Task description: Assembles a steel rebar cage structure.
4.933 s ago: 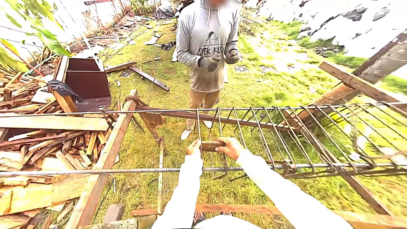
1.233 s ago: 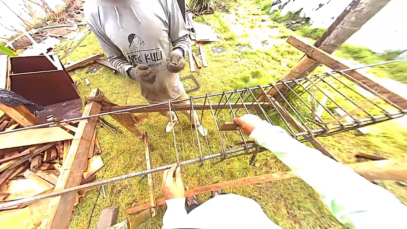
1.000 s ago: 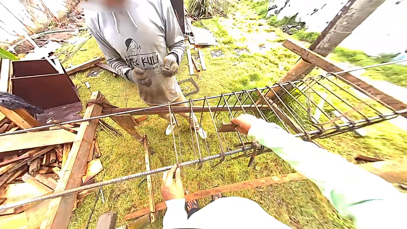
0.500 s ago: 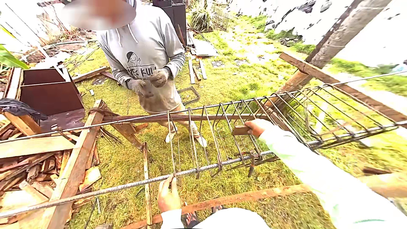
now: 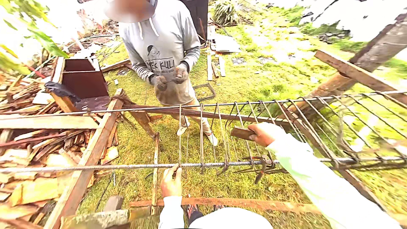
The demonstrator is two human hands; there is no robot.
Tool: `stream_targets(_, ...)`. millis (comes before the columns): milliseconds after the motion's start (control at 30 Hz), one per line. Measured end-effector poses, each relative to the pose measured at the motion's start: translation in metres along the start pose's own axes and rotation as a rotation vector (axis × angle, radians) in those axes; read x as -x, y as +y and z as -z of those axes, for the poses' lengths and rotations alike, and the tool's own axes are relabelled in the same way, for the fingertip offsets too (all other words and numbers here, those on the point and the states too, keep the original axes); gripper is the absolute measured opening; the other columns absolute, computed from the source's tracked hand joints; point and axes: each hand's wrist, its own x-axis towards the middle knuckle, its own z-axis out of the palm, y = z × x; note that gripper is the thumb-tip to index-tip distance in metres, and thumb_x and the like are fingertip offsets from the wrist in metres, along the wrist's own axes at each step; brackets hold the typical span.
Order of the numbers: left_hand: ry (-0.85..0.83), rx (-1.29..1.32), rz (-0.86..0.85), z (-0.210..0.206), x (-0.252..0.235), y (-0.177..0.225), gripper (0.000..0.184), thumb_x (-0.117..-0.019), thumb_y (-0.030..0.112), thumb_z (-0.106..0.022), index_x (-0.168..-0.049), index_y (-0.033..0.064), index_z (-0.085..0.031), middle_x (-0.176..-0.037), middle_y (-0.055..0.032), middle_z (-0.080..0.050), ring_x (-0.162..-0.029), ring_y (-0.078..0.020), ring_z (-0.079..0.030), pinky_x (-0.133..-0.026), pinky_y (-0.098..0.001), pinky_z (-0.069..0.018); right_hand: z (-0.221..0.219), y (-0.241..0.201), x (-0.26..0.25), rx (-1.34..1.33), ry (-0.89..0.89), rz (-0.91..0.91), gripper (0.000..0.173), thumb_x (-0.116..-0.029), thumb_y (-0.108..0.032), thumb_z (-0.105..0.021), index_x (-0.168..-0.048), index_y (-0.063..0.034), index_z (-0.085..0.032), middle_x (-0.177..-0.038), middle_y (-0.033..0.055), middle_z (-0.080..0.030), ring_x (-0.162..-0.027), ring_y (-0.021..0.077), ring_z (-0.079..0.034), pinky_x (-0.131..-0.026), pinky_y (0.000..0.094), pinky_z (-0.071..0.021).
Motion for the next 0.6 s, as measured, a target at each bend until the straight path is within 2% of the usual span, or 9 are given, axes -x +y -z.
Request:
stream_targets(100,0.009,0.014,0.059,-0.004,0.001,0.003,0.022,-0.0929,0.019,-0.075,-0.113,0.0102,-0.078,-0.112,-0.0095,-0.074,-0.093,-0.0182,-0.073,-0.086,-0.0384,-0.0614,-0.009,-0.039,-0.005,-0.120,0.065,0.282,0.020,-0.0966,-0.028,-0.071,-0.109,-0.0126,-0.073,-0.096,0.0137,-0.074,-0.095,0.0351,-0.071,-0.083,0.0612,-0.0549)
stream_targets(167,0.012,-0.006,0.091,-0.006,0.002,0.005,0.023,-0.0940,0.021,-0.074,-0.114,0.0116,-0.078,-0.112,-0.0087,-0.073,-0.094,-0.0174,-0.073,-0.087,-0.0376,-0.0610,-0.014,-0.072,-0.016,-0.154,0.011,0.403,0.025,-0.0987,-0.030,-0.068,-0.117,-0.0122,-0.071,-0.101,0.0136,-0.074,-0.098,0.0340,-0.071,-0.088,0.0603,-0.0544)
stream_targets(200,0.012,-0.023,0.107,-0.008,0.002,0.007,0.023,-0.0949,0.022,-0.073,-0.115,0.0121,-0.078,-0.113,-0.0086,-0.073,-0.093,-0.0176,-0.073,-0.087,-0.0384,-0.0607,-0.017,-0.088,-0.023,-0.159,0.007,0.448,0.026,-0.0986,-0.030,-0.067,-0.117,-0.0120,-0.071,-0.101,0.0138,-0.074,-0.098,0.0340,-0.071,-0.088,0.0603,-0.0544)
stream_targets(300,0.024,-0.052,0.132,-0.013,0.005,0.012,0.026,-0.0948,0.023,-0.073,-0.117,0.0107,-0.077,-0.114,-0.0108,-0.073,-0.094,-0.0212,-0.072,-0.089,-0.0425,-0.0598,-0.016,-0.136,-0.036,-0.071,-0.038,0.484,0.025,-0.0986,-0.026,-0.063,-0.116,-0.0111,-0.070,-0.106,0.0163,-0.073,-0.104,0.0364,-0.069,-0.090,0.0615,-0.0531)
stream_targets(400,0.020,-0.064,0.186,-0.013,0.006,0.019,0.028,-0.0952,0.027,-0.073,-0.119,0.0118,-0.076,-0.117,-0.0104,-0.072,-0.096,-0.0207,-0.072,-0.090,-0.0416,-0.0597,-0.015,-0.176,-0.043,0.092,-0.126,0.457,0.028,-0.0982,-0.021,-0.061,-0.122,-0.0101,-0.070,-0.121,0.0199,-0.069,-0.116,0.0400,-0.065,-0.095,0.0635,-0.0511)
stream_targets(500,0.030,-0.075,0.190,-0.015,0.005,0.021,0.028,-0.0958,0.028,-0.071,-0.119,0.0121,-0.076,-0.117,-0.0102,-0.072,-0.098,-0.0211,-0.072,-0.091,-0.0427,-0.0592,-0.016,-0.194,-0.045,0.148,-0.169,0.495,0.028,-0.0984,-0.017,-0.061,-0.123,-0.0052,-0.069,-0.124,0.0219,-0.068,-0.120,0.0411,-0.063,-0.099,0.0634,-0.0492)
stream_targets(600,0.029,-0.098,0.188,-0.015,0.004,0.022,0.028,-0.0965,0.028,-0.070,-0.119,0.0128,-0.076,-0.119,-0.0094,-0.071,-0.101,-0.0217,-0.072,-0.093,-0.0428,-0.0588,-0.022,-0.194,-0.052,0.147,-0.144,0.516,0.028,-0.0973,-0.018,-0.062,-0.122,-0.0063,-0.070,-0.123,0.0210,-0.069,-0.120,0.0402,-0.063,-0.100,0.0623,-0.0492)
